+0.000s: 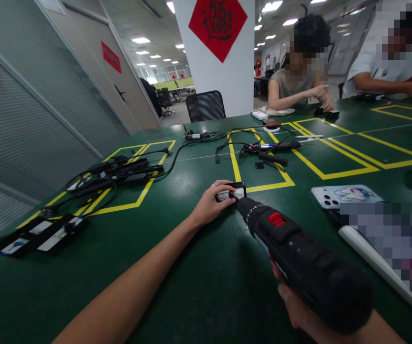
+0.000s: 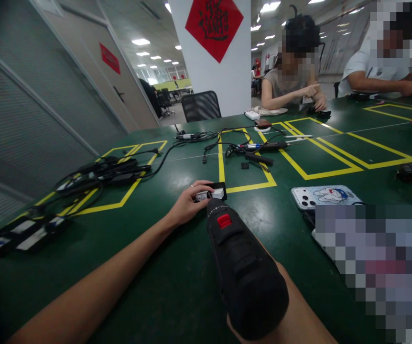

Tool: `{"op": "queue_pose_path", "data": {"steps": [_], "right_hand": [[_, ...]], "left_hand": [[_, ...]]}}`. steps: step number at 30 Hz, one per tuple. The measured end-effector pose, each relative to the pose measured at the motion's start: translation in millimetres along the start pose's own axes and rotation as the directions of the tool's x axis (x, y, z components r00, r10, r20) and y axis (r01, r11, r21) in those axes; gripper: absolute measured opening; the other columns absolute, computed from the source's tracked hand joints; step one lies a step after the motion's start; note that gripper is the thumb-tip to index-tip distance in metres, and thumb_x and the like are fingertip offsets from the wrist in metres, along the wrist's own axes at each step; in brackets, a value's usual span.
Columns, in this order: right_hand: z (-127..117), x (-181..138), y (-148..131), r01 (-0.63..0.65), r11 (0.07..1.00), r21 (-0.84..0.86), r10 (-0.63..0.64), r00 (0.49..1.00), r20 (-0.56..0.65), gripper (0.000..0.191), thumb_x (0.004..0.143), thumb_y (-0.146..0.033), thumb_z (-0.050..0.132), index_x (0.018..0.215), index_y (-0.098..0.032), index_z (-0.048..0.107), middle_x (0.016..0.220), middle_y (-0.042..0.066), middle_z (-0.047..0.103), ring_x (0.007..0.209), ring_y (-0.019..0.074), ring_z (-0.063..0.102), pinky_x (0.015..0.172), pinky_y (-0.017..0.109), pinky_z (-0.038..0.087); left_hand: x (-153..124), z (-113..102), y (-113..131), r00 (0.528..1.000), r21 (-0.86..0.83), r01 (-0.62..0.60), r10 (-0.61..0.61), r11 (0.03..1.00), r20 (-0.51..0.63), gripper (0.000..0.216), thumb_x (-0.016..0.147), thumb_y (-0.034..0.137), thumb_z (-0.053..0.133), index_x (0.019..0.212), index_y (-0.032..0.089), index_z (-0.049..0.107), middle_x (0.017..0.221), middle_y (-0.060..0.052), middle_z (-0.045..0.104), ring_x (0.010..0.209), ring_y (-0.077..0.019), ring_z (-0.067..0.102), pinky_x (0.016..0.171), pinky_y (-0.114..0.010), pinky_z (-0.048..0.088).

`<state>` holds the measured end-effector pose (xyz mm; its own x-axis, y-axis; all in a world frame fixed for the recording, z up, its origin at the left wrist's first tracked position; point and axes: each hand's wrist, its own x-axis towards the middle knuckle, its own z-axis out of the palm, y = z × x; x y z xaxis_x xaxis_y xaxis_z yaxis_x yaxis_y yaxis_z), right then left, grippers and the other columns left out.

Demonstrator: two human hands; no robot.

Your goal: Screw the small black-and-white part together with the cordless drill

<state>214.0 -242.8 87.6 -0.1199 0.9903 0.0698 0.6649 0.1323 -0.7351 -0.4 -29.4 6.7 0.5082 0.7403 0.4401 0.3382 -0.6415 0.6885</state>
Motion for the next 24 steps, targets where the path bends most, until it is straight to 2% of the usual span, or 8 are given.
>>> {"op": "queue_pose_path", "data": {"steps": [3, 8, 14, 24], "right_hand": [[7.5, -1.2, 4.8, -0.031, 0.998, 0.056, 0.03, 0.999, 0.014, 0.023, 0.084, -0.012, 0.054, 0.098, -0.026, 0.065, 0.065, -0.003, 0.07, 0.048, 0.013, 0.065, 0.05, 0.022, 0.057], [21.5, -2.3, 14.6, -0.108, 0.978, 0.176, 0.106, 0.994, 0.024, 0.02, 0.082, -0.011, 0.058, 0.094, -0.026, 0.065, 0.061, -0.003, 0.067, 0.042, 0.0122, 0.062, 0.042, 0.02, 0.053], [9.7, -0.8, 8.6, -0.085, 0.954, 0.287, 0.065, 0.995, 0.076, 0.021, 0.084, -0.01, 0.053, 0.094, -0.026, 0.063, 0.067, -0.003, 0.069, 0.049, 0.0125, 0.066, 0.049, 0.02, 0.057], [0.1, 2.5, -3.2, -0.087, 0.948, 0.307, 0.064, 0.994, 0.085, 0.02, 0.084, -0.012, 0.053, 0.092, -0.027, 0.064, 0.071, -0.003, 0.07, 0.051, 0.0125, 0.067, 0.05, 0.021, 0.058]], "left_hand": [[0.4, -0.1, 0.1, 1.0, -0.006, -0.002, 0.002, 1.0, 0.001, 0.02, 0.081, 0.018, 0.067, 0.1, 0.022, 0.067, 0.123, -0.009, 0.058, 0.116, -0.0233, 0.055, 0.103, -0.046, 0.039], [0.4, 0.0, 1.2, 1.0, -0.008, 0.006, -0.006, 1.0, -0.001, 0.019, 0.08, 0.017, 0.067, 0.099, 0.022, 0.067, 0.123, -0.009, 0.058, 0.117, -0.0238, 0.054, 0.104, -0.047, 0.039], [0.0, 0.1, 1.7, 1.0, -0.006, 0.008, -0.008, 1.0, 0.002, 0.02, 0.08, 0.017, 0.067, 0.1, 0.022, 0.067, 0.123, -0.009, 0.058, 0.116, -0.0242, 0.054, 0.104, -0.048, 0.039], [-0.6, 0.5, 0.5, 1.0, -0.011, 0.008, -0.008, 1.0, 0.003, 0.019, 0.081, 0.018, 0.066, 0.1, 0.022, 0.067, 0.123, -0.009, 0.058, 0.116, -0.0236, 0.054, 0.104, -0.047, 0.039]]}}
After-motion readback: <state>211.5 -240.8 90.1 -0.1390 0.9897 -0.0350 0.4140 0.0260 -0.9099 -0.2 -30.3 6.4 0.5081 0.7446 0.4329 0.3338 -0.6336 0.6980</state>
